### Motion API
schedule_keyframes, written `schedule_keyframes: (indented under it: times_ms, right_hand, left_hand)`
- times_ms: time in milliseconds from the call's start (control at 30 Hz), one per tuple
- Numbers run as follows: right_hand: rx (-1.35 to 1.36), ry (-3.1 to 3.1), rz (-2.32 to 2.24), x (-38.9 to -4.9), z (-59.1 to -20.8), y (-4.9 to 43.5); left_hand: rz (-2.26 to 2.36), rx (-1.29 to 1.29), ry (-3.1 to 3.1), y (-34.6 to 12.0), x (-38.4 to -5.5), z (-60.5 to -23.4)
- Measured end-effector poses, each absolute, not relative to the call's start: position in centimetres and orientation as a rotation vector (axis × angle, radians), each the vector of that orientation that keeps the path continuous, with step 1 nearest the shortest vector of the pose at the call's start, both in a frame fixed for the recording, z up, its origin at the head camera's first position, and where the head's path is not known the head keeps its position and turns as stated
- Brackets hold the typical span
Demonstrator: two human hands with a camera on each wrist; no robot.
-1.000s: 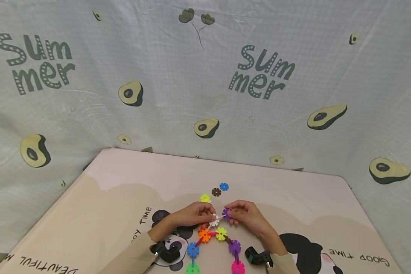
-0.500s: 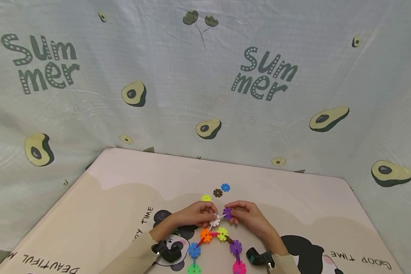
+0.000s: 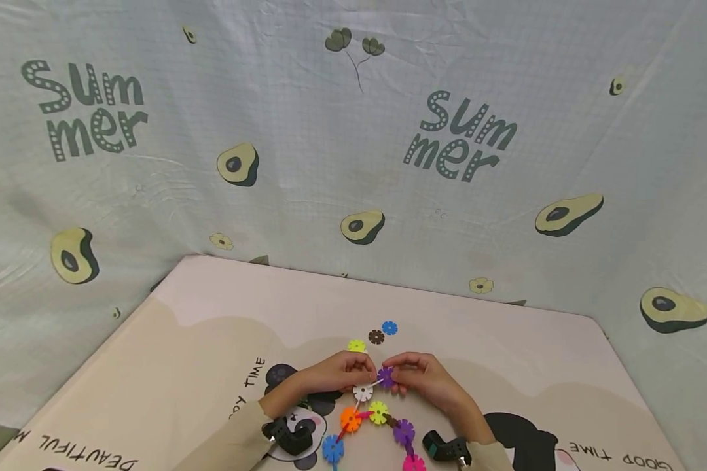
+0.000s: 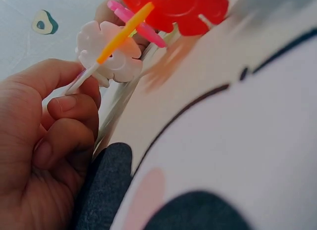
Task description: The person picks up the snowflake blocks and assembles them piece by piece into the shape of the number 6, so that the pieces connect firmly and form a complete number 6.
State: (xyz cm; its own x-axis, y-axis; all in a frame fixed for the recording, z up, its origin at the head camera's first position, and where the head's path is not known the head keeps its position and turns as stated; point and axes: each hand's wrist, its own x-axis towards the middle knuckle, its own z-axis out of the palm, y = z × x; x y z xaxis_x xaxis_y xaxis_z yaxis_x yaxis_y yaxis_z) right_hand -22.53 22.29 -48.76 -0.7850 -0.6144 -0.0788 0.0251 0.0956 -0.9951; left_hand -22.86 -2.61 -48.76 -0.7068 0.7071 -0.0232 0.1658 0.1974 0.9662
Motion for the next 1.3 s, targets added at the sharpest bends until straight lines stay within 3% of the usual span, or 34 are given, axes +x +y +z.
schedule_keyframes:
  times_ms: [1067,1300]
  right_hand:
    - [-0.816,1.956,-1.616,-23.9,-47.8,21.1]
    - [-0.743,2.046,-1.607,-24.9,-47.9,21.2]
  left_hand:
    - [1.511,0.905,2.034,-2.5,-23.0,-48.8]
    - [1.487,0.88,2.058,-2.7,-22.8,-48.6]
